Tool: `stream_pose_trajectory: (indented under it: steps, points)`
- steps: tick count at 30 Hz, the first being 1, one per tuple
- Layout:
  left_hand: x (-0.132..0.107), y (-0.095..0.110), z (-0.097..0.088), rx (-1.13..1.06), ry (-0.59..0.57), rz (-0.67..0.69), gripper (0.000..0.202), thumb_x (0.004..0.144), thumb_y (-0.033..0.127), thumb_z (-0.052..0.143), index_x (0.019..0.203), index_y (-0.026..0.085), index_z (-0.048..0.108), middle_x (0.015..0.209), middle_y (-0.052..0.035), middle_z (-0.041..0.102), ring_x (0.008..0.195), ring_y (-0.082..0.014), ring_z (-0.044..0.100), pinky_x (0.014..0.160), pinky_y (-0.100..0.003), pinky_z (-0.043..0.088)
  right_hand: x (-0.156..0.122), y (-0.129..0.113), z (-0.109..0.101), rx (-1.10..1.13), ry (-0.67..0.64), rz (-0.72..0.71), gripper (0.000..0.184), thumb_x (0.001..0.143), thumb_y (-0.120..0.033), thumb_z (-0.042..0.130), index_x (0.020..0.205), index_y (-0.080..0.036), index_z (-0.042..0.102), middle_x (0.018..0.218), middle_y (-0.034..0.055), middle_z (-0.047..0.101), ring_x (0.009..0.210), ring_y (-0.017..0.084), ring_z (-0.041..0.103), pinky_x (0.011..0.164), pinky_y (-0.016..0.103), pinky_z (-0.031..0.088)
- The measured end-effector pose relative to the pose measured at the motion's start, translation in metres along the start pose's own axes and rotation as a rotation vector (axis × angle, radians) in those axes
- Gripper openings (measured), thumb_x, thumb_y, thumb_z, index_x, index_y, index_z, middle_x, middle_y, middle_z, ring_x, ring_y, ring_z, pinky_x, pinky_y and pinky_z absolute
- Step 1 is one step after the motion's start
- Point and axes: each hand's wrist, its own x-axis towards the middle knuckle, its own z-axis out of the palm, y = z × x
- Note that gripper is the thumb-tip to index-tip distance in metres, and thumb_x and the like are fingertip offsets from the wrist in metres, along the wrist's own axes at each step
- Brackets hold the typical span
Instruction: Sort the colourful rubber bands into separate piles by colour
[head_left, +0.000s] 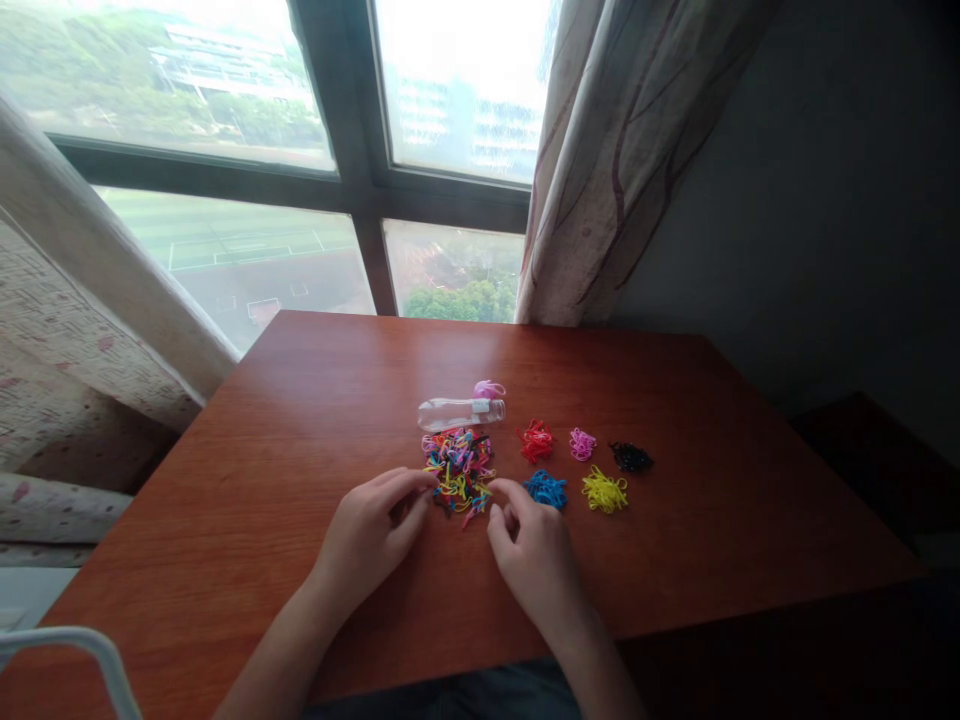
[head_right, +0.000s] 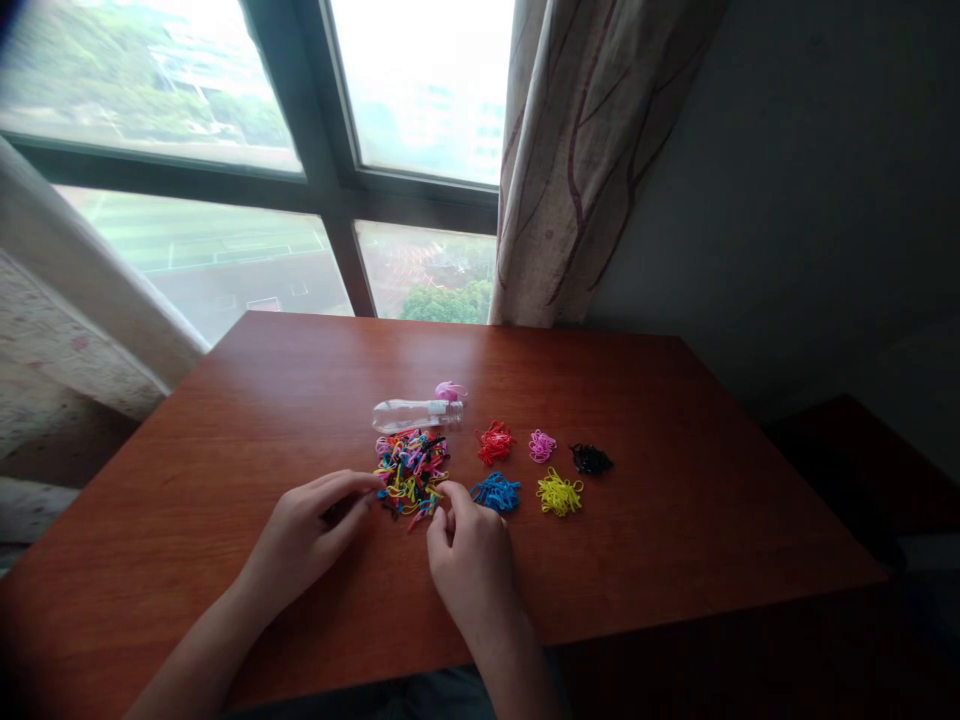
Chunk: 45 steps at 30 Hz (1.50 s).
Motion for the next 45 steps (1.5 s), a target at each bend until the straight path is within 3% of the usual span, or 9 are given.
stream_pose_trajectory:
  steps: [3, 6, 11, 20, 26, 31, 45]
  points:
    - [0.000, -0.002, 0.001, 0.135, 0.077, -0.086, 0.024, 0.092, 0.033, 0.050, 0.106, 0.022, 0.066, 0.088, -0.0017, 0.070, 0.072, -0.0155, 0.064, 0.066, -0.025, 0.047, -0.011, 0.004, -0.001, -0.099, 0.018, 0.026, 0.023, 0.088, -0.017, 0.049, 0.102, -0.021, 0.068, 0.068, -0.0006, 0.066, 0.061, 0.016, 0.062, 0.060, 0.025, 0.034]
    - [0.000, -0.001, 0.003, 0.251, 0.060, -0.130, 0.024, 0.092, 0.035, 0.049, 0.107, 0.025, 0.065, 0.093, -0.0007, 0.070, 0.070, -0.0156, 0.064, 0.062, -0.025, 0.045, -0.017, 0.005, 0.001, -0.177, -0.002, 0.040, 0.022, 0.089, -0.016, 0.051, 0.103, -0.022, 0.067, 0.072, 0.0003, 0.069, 0.065, 0.018, 0.064, 0.061, 0.026, 0.033]
    - [-0.002, 0.002, 0.008, 0.190, -0.004, -0.049, 0.021, 0.093, 0.032, 0.048, 0.104, 0.025, 0.065, 0.096, -0.0014, 0.069, 0.078, -0.0162, 0.065, 0.067, -0.025, 0.047, -0.011, 0.001, 0.005, -0.214, -0.060, 0.000, 0.026, 0.089, -0.016, 0.054, 0.110, -0.024, 0.065, 0.077, 0.0000, 0.071, 0.071, 0.019, 0.067, 0.062, 0.025, 0.034]
    - [-0.006, -0.004, 0.008, 0.033, -0.005, 0.004, 0.018, 0.094, 0.029, 0.051, 0.104, 0.023, 0.065, 0.085, -0.0003, 0.066, 0.071, -0.0138, 0.061, 0.068, -0.025, 0.046, -0.007, 0.004, 0.009, -0.095, -0.001, -0.053, 0.027, 0.089, -0.016, 0.052, 0.112, -0.024, 0.065, 0.078, -0.0003, 0.070, 0.069, 0.017, 0.065, 0.065, 0.024, 0.037]
    - [-0.014, -0.004, 0.010, 0.070, 0.004, -0.005, 0.018, 0.093, 0.029, 0.050, 0.102, 0.023, 0.065, 0.085, -0.0001, 0.067, 0.074, -0.0149, 0.062, 0.069, -0.025, 0.046, -0.002, 0.005, 0.016, -0.036, 0.056, -0.074, 0.022, 0.091, -0.021, 0.053, 0.109, -0.023, 0.065, 0.072, -0.0015, 0.069, 0.065, 0.016, 0.064, 0.064, 0.023, 0.037]
    - [-0.015, -0.003, 0.012, 0.107, -0.016, -0.005, 0.018, 0.094, 0.029, 0.049, 0.103, 0.024, 0.065, 0.088, -0.0001, 0.067, 0.075, -0.0151, 0.063, 0.069, -0.026, 0.046, 0.004, 0.003, 0.023, -0.037, 0.076, -0.091, 0.011, 0.092, -0.024, 0.056, 0.095, -0.022, 0.066, 0.073, -0.0008, 0.069, 0.064, 0.015, 0.063, 0.063, 0.023, 0.036]
    - [-0.014, -0.004, 0.012, 0.118, -0.014, -0.004, 0.018, 0.093, 0.029, 0.050, 0.101, 0.024, 0.065, 0.087, 0.0000, 0.068, 0.075, -0.0153, 0.064, 0.068, -0.025, 0.046, -0.007, 0.009, 0.019, 0.181, 0.170, -0.107, 0.012, 0.090, -0.027, 0.057, 0.090, -0.021, 0.068, 0.061, -0.0037, 0.060, 0.054, 0.012, 0.055, 0.053, 0.020, 0.037]
